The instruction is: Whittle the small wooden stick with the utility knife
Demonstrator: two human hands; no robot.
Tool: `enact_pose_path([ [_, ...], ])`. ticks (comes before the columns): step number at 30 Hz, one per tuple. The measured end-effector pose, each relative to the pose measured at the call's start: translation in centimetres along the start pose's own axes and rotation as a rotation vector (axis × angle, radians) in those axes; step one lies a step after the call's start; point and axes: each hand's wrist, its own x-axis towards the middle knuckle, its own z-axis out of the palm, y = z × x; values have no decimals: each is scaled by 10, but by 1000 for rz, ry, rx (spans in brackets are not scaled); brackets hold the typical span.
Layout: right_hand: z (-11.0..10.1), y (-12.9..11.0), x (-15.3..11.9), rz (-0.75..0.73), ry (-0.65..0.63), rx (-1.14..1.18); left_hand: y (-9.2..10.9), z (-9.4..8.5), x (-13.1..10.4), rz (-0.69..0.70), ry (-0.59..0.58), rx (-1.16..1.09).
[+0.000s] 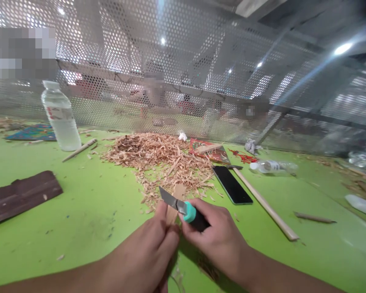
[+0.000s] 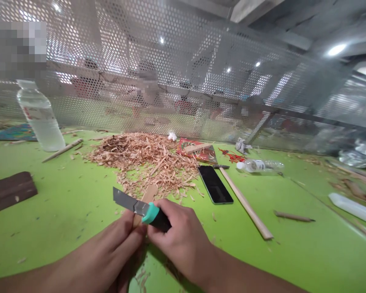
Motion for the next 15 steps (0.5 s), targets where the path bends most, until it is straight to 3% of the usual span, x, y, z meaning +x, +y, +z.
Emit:
enact_pose_path([
  [4,1,-1,1,28,7,30,7,5,0,-140,-4,27],
  [15,-11,1,3,185,-52,173,14,1,8,-167,-34,74],
])
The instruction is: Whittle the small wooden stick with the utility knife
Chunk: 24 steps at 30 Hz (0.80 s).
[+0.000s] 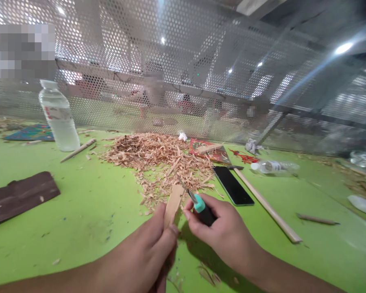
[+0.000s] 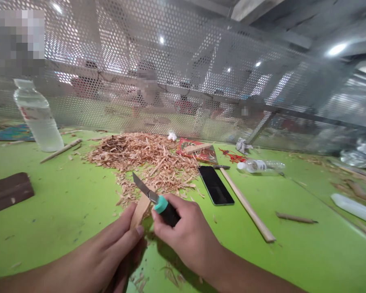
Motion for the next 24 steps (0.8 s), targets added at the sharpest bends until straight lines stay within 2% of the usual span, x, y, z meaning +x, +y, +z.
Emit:
enact_pose_path([
  [10,7,4,0,-123,24,-125,0,6,-3,-56,33,22],
  [17,11,6,-4,-170,29,-154,-12,5,-4,98,92,-27],
  [24,13,5,-5,-190,59,-164,-12,9,-4,106,95,-83],
])
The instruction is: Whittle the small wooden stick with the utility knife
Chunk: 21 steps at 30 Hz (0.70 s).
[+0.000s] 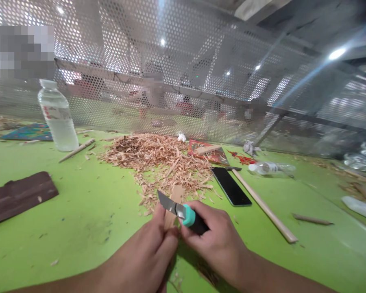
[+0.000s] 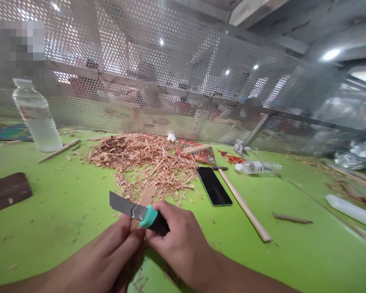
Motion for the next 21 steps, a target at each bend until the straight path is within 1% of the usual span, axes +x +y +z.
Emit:
enact_pose_path([
  [7,-1,-1,1,19,42,-6,-11,-6,1,91,-36,-94],
  [10,-7,3,7,75,98,-11,-12,-3,1,24,-40,-154],
  [12,-14,7,12,126,148,-15,-9,-1,3,-36,-31,-171],
  [13,-18,10,14,148,165,-15,-6,0,5,-45,-35,-188],
  [15,-25,18,17,179,181,-12,-1,0,11,0,-43,-284],
  [18,-30,30,21,197,170,-9,7,-6,20,93,-26,-519],
  [21,-30,40,25,200,142,-7,10,-14,24,154,-24,-556],
])
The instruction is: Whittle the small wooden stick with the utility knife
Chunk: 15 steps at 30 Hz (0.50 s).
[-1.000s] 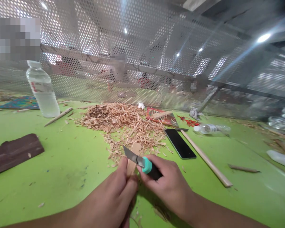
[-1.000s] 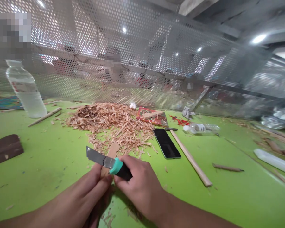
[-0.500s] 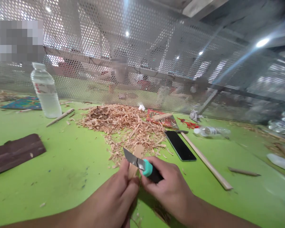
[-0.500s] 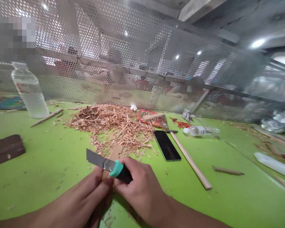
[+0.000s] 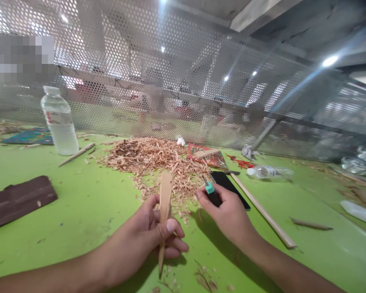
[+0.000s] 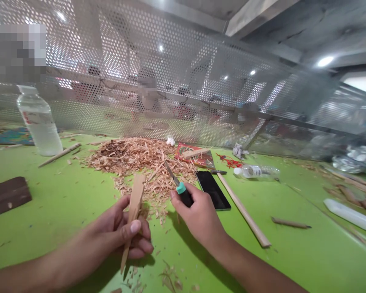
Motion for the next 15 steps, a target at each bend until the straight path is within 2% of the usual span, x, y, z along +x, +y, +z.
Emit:
enact_pose_path([
  [8,2,1,3,21,-46,-3,6,-7,-1,52,-95,-26],
  [15,2,7,5,42,-70,-4,11,-8,-2,-57,-35,-204],
])
